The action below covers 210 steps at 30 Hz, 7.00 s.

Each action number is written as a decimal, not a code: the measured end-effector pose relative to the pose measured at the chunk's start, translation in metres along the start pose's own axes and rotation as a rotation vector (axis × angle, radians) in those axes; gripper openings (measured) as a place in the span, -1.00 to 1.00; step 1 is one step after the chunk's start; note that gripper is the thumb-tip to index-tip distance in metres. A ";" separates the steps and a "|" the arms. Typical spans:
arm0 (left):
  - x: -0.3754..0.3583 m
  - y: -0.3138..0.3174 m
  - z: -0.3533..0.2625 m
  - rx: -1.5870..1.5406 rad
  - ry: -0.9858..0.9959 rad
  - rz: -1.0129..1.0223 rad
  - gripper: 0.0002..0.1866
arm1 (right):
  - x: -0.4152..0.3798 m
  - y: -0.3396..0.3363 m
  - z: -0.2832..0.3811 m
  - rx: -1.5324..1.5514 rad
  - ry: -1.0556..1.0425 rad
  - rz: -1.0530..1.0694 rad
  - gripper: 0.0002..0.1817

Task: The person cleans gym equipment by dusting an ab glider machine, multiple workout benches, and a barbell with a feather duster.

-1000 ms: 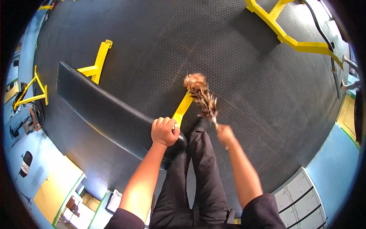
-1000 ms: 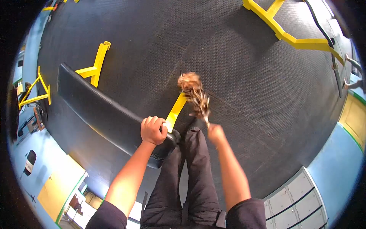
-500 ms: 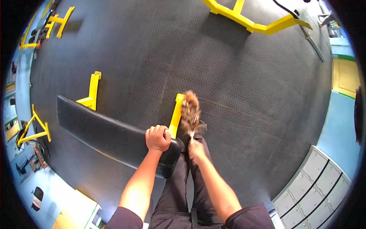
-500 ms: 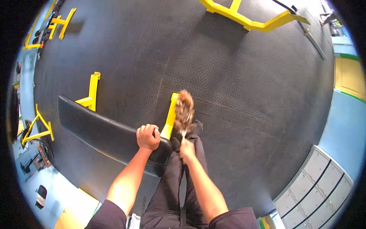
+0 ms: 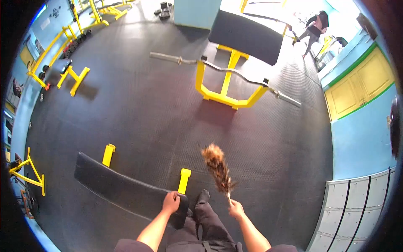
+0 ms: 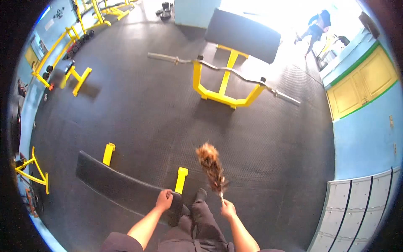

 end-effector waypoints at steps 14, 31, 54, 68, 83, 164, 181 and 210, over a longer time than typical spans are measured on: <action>-0.047 -0.046 -0.031 -0.127 -0.373 -0.063 -0.69 | -0.028 -0.083 0.004 0.140 -0.282 -0.240 -0.65; 0.090 -0.025 -0.183 -0.249 -0.433 -0.450 -0.71 | 0.070 -0.226 0.333 -0.361 -0.624 -0.088 -0.66; 0.494 -0.305 -0.204 -0.061 -0.283 -0.302 -0.54 | 0.119 0.008 0.739 -0.063 -0.700 0.238 -0.65; 0.657 -0.344 -0.223 -0.130 -0.440 0.023 -0.42 | 0.218 0.102 0.894 -0.412 -0.511 0.068 -0.67; 0.957 -0.402 -0.165 0.076 -0.117 0.142 -0.18 | 0.314 -0.038 1.115 -1.327 0.226 0.046 -0.60; 0.894 -0.159 -0.375 0.648 0.616 1.003 -0.16 | 0.131 0.023 0.678 0.238 0.119 -0.814 -0.63; 0.844 0.049 -0.424 0.628 0.883 1.033 -0.42 | 0.220 -0.003 0.598 0.756 -0.015 -0.810 -0.69; 0.840 0.096 -0.442 0.727 0.706 1.001 -0.50 | 0.189 -0.064 0.551 0.766 0.180 -0.634 -0.68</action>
Point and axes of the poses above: each hand's wrist, its own x-axis towards the middle knuckle, its own y-axis out of the palm, z = x × y, the point moved 2 cm from there along x, towards the middle knuckle, and after that the axes turned 5 degrees about y, right-handed, at the moved point
